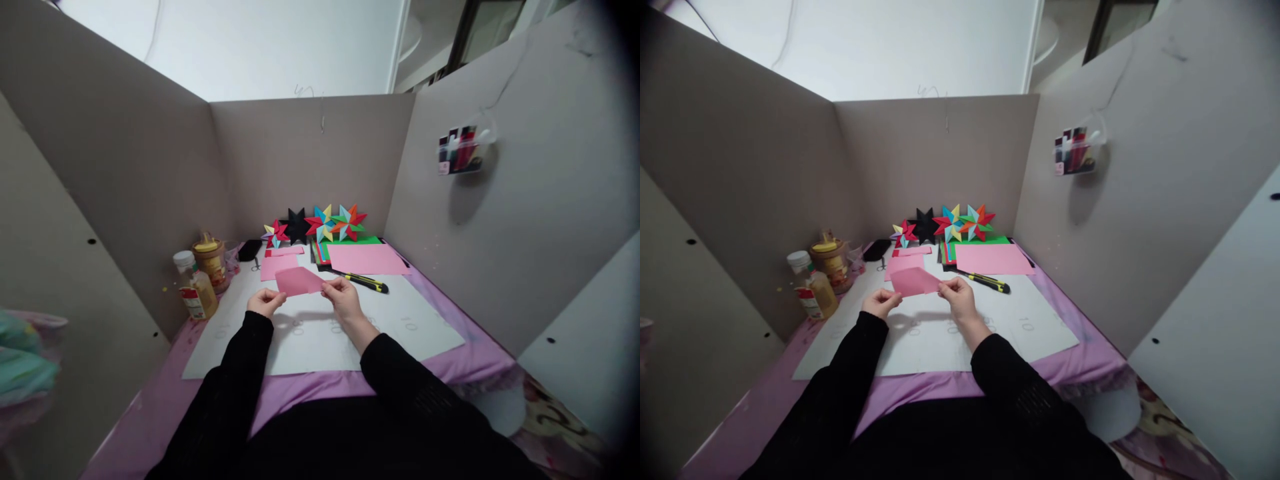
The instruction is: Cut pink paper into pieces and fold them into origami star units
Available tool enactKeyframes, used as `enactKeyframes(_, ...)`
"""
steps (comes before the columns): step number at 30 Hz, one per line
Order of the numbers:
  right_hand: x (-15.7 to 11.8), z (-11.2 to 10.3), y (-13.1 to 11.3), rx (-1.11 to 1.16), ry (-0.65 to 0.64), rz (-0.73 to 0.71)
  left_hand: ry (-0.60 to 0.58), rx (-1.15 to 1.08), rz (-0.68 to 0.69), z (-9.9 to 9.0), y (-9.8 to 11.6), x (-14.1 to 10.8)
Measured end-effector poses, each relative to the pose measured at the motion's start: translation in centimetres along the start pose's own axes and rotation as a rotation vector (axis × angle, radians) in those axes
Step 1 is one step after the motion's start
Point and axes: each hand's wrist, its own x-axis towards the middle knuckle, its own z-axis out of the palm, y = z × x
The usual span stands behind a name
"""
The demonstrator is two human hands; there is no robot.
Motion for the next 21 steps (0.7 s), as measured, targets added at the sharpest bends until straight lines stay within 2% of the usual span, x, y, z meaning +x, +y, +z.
enactKeyframes(4, 0.1, -0.8, -0.6, -0.126, 0.070, -0.151, 0.099, 0.069, 0.083, -0.7, 0.4, 0.1)
enactKeyframes(7, -0.4, -0.8, -1.0, -0.226, 0.034, -0.266, 0.157, 0.127, 0.219, -0.9, 1.0, -0.1)
enactKeyframes(10, -1.2, -0.4, -1.0, -0.294, -0.076, -0.347, 0.140, 0.231, 0.500, -0.6, 1.2, -0.2)
enactKeyframes(13, -1.7, 0.0, -0.8, -0.327, -0.166, -0.395, 0.055, 0.349, 0.753, -0.1, 0.8, -0.1)
enactKeyframes(16, -1.9, 0.0, -0.7, -0.339, -0.219, -0.411, -0.018, 0.361, 0.751, 0.0, 0.6, 0.1)
enactKeyframes(21, -1.9, -0.1, -0.9, -0.321, -0.234, -0.377, -0.047, 0.213, 0.540, 0.2, 1.2, -0.3)
